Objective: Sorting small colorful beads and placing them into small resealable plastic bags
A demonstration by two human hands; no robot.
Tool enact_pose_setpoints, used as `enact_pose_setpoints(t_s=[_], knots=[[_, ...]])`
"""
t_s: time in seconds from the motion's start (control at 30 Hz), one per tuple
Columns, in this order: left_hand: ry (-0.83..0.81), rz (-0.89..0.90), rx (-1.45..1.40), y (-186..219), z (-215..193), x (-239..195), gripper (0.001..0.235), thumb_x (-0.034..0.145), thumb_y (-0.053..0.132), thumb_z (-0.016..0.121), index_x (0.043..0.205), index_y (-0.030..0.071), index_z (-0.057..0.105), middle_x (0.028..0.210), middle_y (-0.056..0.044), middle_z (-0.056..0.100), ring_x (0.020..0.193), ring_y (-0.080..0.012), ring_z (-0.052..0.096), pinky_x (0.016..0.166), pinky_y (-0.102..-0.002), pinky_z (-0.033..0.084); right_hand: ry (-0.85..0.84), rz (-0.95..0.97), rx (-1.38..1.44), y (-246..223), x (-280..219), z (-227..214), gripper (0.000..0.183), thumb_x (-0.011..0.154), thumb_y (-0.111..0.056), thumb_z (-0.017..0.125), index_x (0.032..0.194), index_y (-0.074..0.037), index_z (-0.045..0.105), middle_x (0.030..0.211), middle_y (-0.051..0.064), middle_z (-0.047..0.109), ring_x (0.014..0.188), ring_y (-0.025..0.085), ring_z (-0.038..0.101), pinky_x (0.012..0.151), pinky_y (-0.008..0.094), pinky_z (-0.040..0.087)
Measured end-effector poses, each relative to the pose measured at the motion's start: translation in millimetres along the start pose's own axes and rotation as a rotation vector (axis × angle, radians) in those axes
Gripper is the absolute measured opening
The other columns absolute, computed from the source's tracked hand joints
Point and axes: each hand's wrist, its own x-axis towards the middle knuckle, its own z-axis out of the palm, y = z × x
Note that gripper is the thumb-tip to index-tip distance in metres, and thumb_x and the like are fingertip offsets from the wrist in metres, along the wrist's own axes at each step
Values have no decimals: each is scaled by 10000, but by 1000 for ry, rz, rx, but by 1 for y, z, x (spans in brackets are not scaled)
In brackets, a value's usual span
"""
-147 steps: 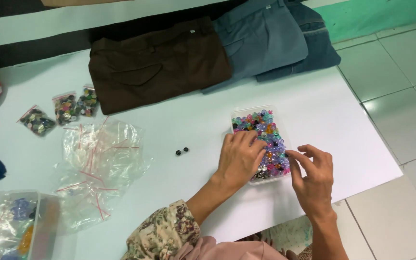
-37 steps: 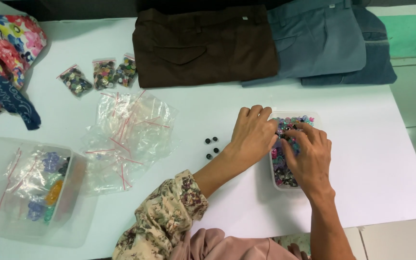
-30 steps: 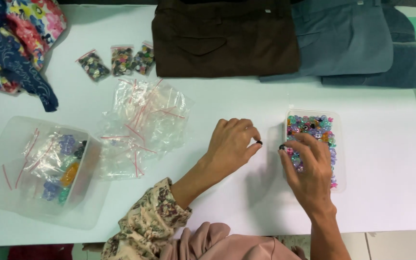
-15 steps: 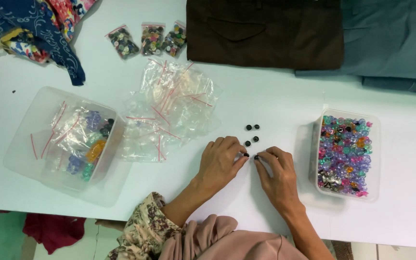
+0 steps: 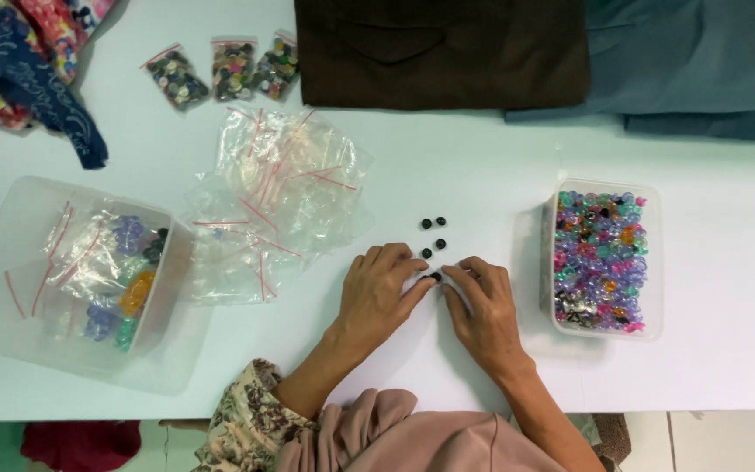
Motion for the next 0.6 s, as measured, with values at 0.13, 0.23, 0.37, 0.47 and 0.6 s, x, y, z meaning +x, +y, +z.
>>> enact_pose_setpoints(t_s=[0.13,0.23,0.37,0.47,0.6], knots=[[54,33,-29,16,-8,11,190,961,302,706,1025,138,776,1044,-64,645,929,-283,663,737,-416,509,57,-9,72,-6,1,-14,262,879,20,731,1130,-56,742,1075,115,621,915,249,634,776,349,593],[69,97,-17,31,-9,23,158,973,277,696,1020,146,770,1047,-59,653,931,-268,670,738,-404,508,93,-8,124,-11,-6,-30,222,899,3,715,1103,-71,764,1036,91,642,875,228,651,748,332,594],[83,221,-19,58,-5,47,123,975,229,677,1027,147,751,1074,-48,656,928,-261,640,758,-409,473,112,-35,161,-19,-6,-73,213,915,37,699,1112,-33,742,1045,103,671,890,226,661,818,334,577],[56,302,10,76,9,69,121,965,204,676,1054,154,742,1119,-43,651,967,-269,601,782,-423,438,123,-40,96,2,-7,-103,216,947,53,686,1158,13,709,1107,150,656,986,262,655,930,359,560],[-31,335,41,100,28,106,140,932,169,702,1028,85,761,1108,-139,642,1069,-366,642,811,-456,485,141,157,-68,40,13,-133,157,994,44,673,1119,-6,755,1078,152,623,1037,276,612,918,376,542]])
